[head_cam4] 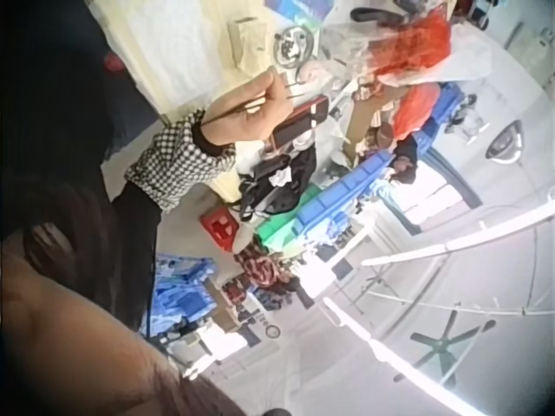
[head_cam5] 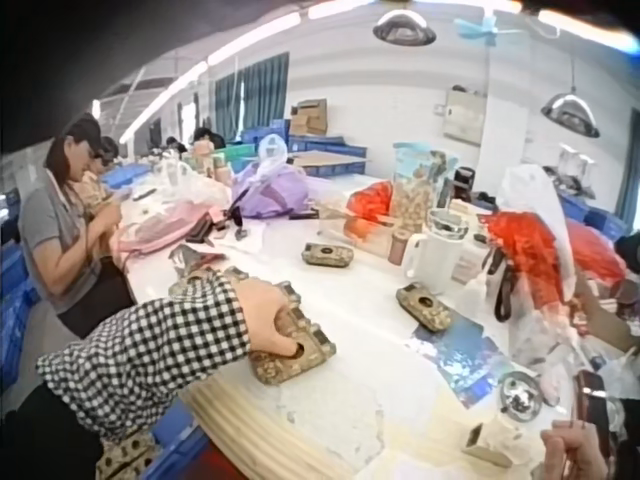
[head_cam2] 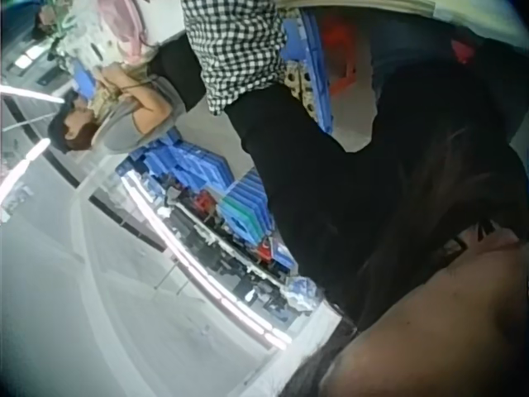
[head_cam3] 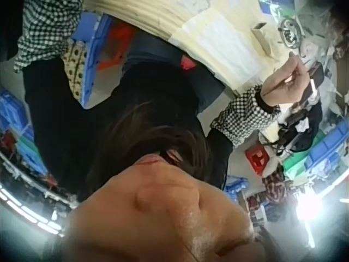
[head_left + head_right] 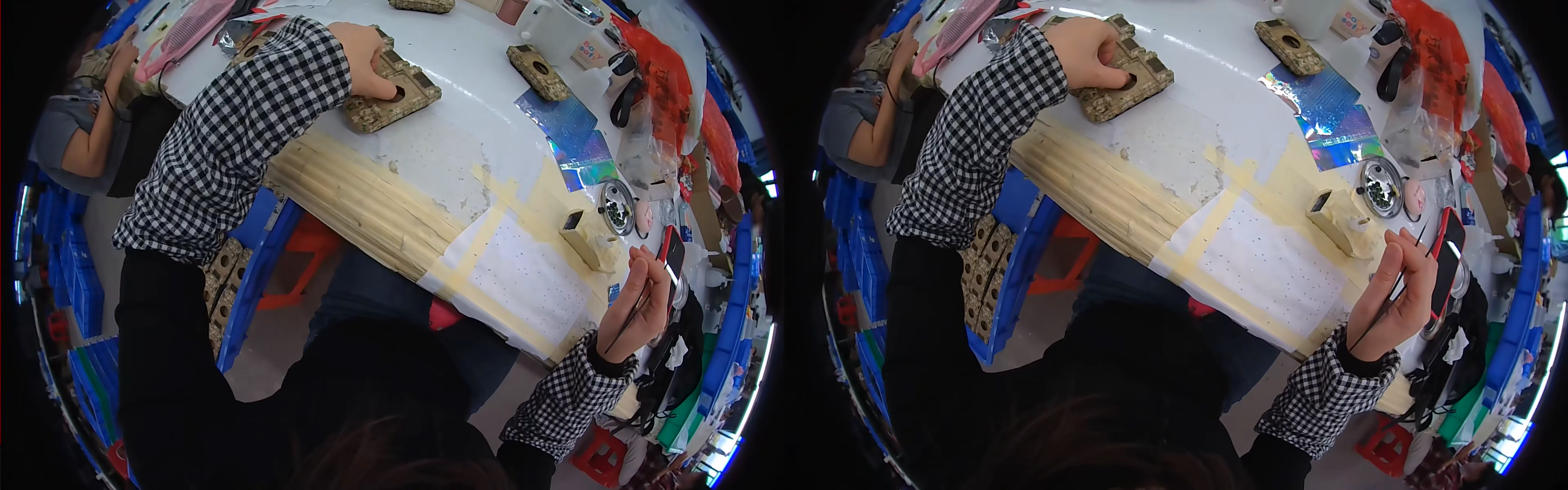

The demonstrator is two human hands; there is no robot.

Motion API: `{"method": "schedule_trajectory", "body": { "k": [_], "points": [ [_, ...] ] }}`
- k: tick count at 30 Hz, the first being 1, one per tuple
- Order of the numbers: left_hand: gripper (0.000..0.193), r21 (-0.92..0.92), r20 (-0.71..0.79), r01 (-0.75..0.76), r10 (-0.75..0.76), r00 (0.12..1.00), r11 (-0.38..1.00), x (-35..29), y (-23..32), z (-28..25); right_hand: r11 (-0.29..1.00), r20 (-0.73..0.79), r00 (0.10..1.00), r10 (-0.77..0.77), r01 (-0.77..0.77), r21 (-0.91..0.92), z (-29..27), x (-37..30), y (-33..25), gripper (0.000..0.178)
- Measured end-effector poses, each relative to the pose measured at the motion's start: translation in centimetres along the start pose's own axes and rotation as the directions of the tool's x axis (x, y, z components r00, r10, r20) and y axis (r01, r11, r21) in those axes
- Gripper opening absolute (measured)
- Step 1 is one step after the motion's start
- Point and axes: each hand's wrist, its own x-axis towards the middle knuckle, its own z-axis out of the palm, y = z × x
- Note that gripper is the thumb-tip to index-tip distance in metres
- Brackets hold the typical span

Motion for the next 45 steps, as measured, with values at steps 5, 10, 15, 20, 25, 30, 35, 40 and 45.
{"method": "schedule_trajectory", "body": {
  "k": [5,10,15,20,25,30,35,40,45],
  "points": [
    [0.045,-0.224,-0.208,-0.033,-0.015,0.978,0.974,-2.6,-2.8,1.3,0.997,-0.019,1.000,0.023,-0.022,0.069,0.1,-0.2,0.6,0.012],
    [0.030,-0.468,-0.425,-0.158,-0.064,0.903,0.869,-13.6,-9.2,-0.2,0.992,-0.011,0.998,0.064,-0.062,0.111,0.0,-0.6,0.9,0.015],
    [0.034,-0.309,-0.268,0.301,-0.387,0.882,0.902,-20.1,-12.8,5.2,0.998,-0.027,0.999,0.040,-0.039,0.040,-1.0,-0.8,0.0,0.017],
    [0.044,-0.051,0.181,0.669,-0.652,0.736,0.741,-19.9,-16.1,14.6,0.998,0.002,1.000,0.030,-0.030,0.052,-0.5,-0.2,0.3,0.018],
    [0.073,0.178,0.490,0.665,-0.651,0.580,0.725,-15.1,-14.6,17.9,0.998,-0.012,0.999,0.034,-0.033,0.056,-0.4,-0.5,1.2,0.019],
    [0.080,0.184,0.511,0.684,-0.663,0.546,0.706,-14.7,-14.1,20.3,0.998,-0.008,0.999,0.053,-0.053,0.044,-0.5,-0.3,0.9,0.020],
    [0.064,0.019,0.393,0.713,-0.661,0.639,0.701,-16.3,-13.6,22.0,0.999,0.007,0.999,0.034,-0.034,0.026,-0.3,-0.5,0.9,0.020],
    [0.055,-0.406,0.129,0.599,-0.606,0.785,0.690,-22.7,-18.5,24.3,0.999,0.017,0.999,0.035,-0.035,0.015,-0.6,-0.6,1.0,0.021],
    [0.057,-0.323,0.200,0.557,-0.520,0.830,0.765,-30.4,-16.1,24.5,1.000,0.029,0.999,0.016,-0.016,0.003,-0.7,-0.5,0.6,0.020]
  ]
}}
